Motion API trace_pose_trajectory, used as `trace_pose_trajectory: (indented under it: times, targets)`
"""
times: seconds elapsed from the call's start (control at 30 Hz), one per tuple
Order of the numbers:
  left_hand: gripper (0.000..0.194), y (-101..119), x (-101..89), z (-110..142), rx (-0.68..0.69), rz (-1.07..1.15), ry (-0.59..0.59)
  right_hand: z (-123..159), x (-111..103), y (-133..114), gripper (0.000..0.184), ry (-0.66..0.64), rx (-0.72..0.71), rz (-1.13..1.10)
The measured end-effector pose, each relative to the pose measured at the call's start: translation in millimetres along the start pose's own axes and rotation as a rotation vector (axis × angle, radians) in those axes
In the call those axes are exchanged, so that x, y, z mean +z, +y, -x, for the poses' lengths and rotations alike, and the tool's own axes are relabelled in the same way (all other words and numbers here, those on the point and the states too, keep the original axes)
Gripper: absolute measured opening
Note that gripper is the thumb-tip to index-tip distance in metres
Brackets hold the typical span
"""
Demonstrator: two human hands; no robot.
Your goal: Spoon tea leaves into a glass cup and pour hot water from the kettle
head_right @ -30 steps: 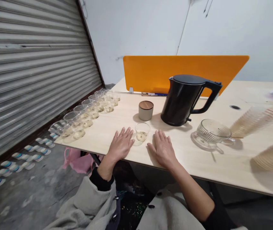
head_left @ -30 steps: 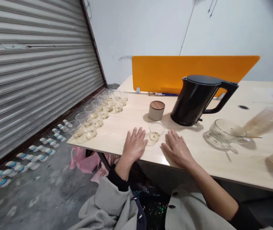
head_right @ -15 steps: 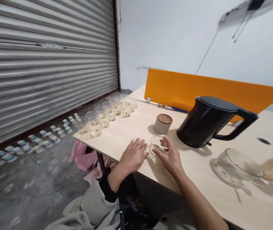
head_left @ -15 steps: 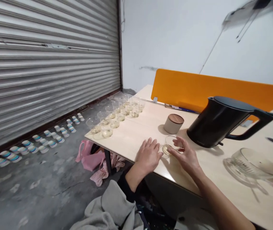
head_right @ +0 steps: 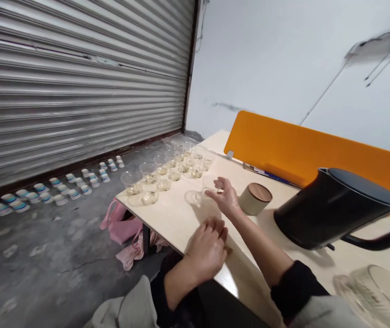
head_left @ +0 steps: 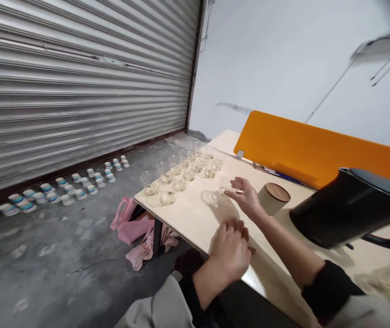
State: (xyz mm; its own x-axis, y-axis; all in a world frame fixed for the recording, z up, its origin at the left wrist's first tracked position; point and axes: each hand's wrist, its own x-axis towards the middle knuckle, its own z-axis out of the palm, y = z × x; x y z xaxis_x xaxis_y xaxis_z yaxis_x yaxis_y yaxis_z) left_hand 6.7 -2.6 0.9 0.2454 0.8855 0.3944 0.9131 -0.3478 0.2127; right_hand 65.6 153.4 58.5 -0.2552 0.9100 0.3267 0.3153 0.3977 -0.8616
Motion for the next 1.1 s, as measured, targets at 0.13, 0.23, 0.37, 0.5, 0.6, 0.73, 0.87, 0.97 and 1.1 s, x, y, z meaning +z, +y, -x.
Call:
trace_pose_trajectory:
  times: [0.13, 0.23, 0.37, 0.5, 0.6, 0.73, 0.87, 0.97, 1.1]
  targets:
    - [0.058, 2, -1.4, 1, -0.02, 0.023, 0.025, -36, 38, 19, 0.073, -0.043, -0.001, -0.026]
    - [0.058, 3, 0.0, 2, -0.019, 0.038, 0.025, -50, 52, 22, 0.066, -0.05, -0.016, -0.036]
    - [0.057, 3, 4.9, 1, -0.016, 0.048, 0.07, -53, 61, 21, 0.067, -0.059, -0.021, -0.073]
    - [0.054, 3, 5.7, -1, -0.012, 0.044, 0.067, -53, 69, 21, 0.064, -0.067, -0.013, -0.11]
    - [0.054, 3, 4.5, -1, -0.007, 0.041, 0.063, -54, 72, 20, 0.057, -0.076, -0.011, -0.132]
    - [0.057, 2, 4.5, -1, -0.003, 0.052, 0.066, -53, 71, 18, 0.055, -0.087, -0.007, -0.159]
    - [0.057, 1, 3.5, -2, -0.003, 0.073, 0.024, -52, 70, 16, 0.052, -0.107, 0.006, -0.182]
    - [0.058, 1, 4.2, -1, -0.009, 0.083, 0.018, -51, 71, 15, 0.049, -0.116, 0.005, -0.192]
    - [0.059, 1, 6.4, 0, -0.014, 0.101, 0.031, -53, 73, 15, 0.05, -0.115, -0.013, -0.2]
